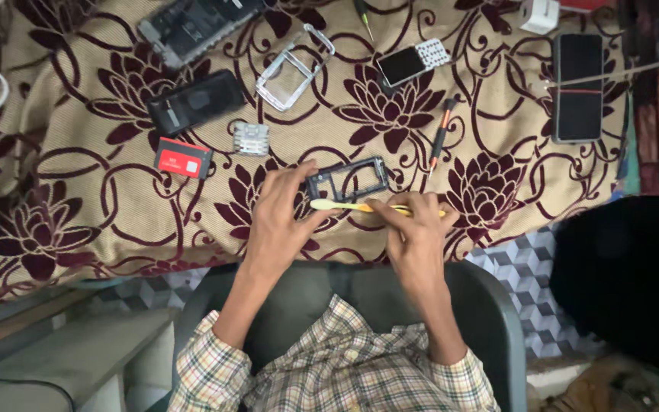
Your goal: The person cleans a black phone frame and a green circuit board using a screwdriver and a toothbrush. They scrub the frame and board, then place the frame aside and continue cleaning the circuit board.
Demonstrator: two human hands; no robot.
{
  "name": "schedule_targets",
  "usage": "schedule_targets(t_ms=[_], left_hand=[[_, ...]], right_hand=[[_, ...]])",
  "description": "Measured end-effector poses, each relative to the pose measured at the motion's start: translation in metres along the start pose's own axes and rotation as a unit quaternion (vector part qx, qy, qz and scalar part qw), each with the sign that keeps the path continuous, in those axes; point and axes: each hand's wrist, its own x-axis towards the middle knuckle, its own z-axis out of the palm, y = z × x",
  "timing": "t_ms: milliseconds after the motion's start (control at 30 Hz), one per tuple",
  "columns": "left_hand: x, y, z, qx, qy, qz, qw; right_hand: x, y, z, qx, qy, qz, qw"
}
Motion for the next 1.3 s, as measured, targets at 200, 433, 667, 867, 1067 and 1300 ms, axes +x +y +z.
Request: schedule_targets(t_ms=[200,433,667,867,1067,1300], left_hand=[[-0.001,-0.002,0.003,-0.015,0.003,-0.016,1.000],[-0.003,-0.008,0.003,-0.020,0.000,-0.017,1.000],[0.002,-0.003,0.001,-0.018,-0.003,-0.037,0.999],[0.004,-0.003,0.002,-0.004,0.000,-0.032,0.999],[0.002,0.000,0.003,0.014,0.015,-0.029,0.999],[0.000,0.002,0.005,0.010,0.033,-0.004,0.999]], right_hand=[[0.028,-0.009,0.009,-0.003,0.037,0.000,0.999],[0.025,-0.005,-0.001,0.006,-0.011,-0.033,0.999],[0.027,0.001,0.001,0.039,-0.024,-0.028,0.999],[0.011,0.033,-0.005,-0.033,0.045,0.066,0.996],[-0.002,0.032,-0.014,0.008,0.045,0.065,0.997],[-0.016,0.044,-0.009,-0.025,0.060,0.030,0.997]])
